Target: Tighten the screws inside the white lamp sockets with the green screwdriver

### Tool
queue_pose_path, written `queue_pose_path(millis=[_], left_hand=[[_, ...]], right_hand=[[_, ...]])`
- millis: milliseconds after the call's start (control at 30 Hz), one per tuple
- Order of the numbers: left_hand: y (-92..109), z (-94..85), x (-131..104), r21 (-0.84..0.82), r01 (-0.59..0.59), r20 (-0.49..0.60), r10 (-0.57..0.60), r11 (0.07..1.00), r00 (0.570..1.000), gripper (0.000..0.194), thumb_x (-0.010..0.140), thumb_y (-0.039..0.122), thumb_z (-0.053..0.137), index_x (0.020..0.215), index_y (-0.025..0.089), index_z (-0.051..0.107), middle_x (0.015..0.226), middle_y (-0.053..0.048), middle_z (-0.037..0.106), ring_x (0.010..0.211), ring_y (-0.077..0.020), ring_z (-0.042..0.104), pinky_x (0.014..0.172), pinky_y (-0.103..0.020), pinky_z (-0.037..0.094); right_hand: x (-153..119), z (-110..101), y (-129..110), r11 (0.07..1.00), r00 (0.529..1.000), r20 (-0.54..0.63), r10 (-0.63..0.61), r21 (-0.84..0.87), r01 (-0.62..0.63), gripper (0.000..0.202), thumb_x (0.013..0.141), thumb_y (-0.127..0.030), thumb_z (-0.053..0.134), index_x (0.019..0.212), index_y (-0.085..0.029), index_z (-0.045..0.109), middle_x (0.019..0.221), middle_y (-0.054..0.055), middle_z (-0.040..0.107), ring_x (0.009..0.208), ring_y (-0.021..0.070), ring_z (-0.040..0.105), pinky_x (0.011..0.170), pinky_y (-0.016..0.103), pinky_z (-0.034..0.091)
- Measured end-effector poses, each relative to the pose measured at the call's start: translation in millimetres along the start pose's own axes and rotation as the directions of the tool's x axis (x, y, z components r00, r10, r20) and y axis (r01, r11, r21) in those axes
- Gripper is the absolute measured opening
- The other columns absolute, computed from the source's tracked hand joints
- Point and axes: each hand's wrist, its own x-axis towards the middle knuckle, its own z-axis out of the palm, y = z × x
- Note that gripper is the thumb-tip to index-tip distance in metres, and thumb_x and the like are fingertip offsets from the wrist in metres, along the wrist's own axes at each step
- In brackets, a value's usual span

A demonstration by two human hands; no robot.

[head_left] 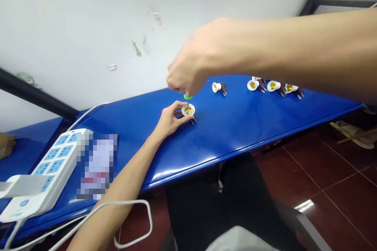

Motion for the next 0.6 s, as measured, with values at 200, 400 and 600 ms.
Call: queue_pose_path(millis=[200,400,600], left_hand=[[-1,0.2,0,-0.015,0.006,0.002,-0.006,1.000,1.000,0.059,0.070,0.057,0.091,0.110,0.020,0.070,0.117,-0.010,0.083,0.107,-0.0271,0.081,0.108,-0.050,0.063],[-1,0.4,-1,-0.013,-0.001,0.008,0.002,1.000,1.000,0.058,0.072,0.055,0.091,0.114,0.020,0.070,0.117,-0.009,0.083,0.107,-0.0260,0.081,0.108,-0.047,0.063],[-1,-1.1,-1,0.005,-0.001,0.009,0.001,1.000,1.000,0.061,0.073,0.057,0.090,0.118,0.020,0.071,0.118,-0.011,0.082,0.108,-0.0273,0.081,0.107,-0.049,0.064]], right_hand=[[0,2,3,1.000,1.000,-0.006,0.028,0.002,-0.028,0.009,0.082,-0.023,0.067,0.075,-0.017,0.066,0.083,0.003,0.071,0.103,0.0299,0.072,0.082,0.043,0.052],[-12,9,18,0.977,0.978,0.017,0.207,0.048,-0.208,0.022,0.086,-0.036,0.062,0.085,-0.021,0.077,0.084,0.000,0.073,0.092,0.0218,0.072,0.074,0.034,0.048],[-11,33,29,0.963,0.996,-0.012,0.093,0.256,-0.087,0.009,0.085,-0.020,0.064,0.085,-0.017,0.072,0.075,0.001,0.071,0.082,0.0224,0.074,0.070,0.031,0.047]])
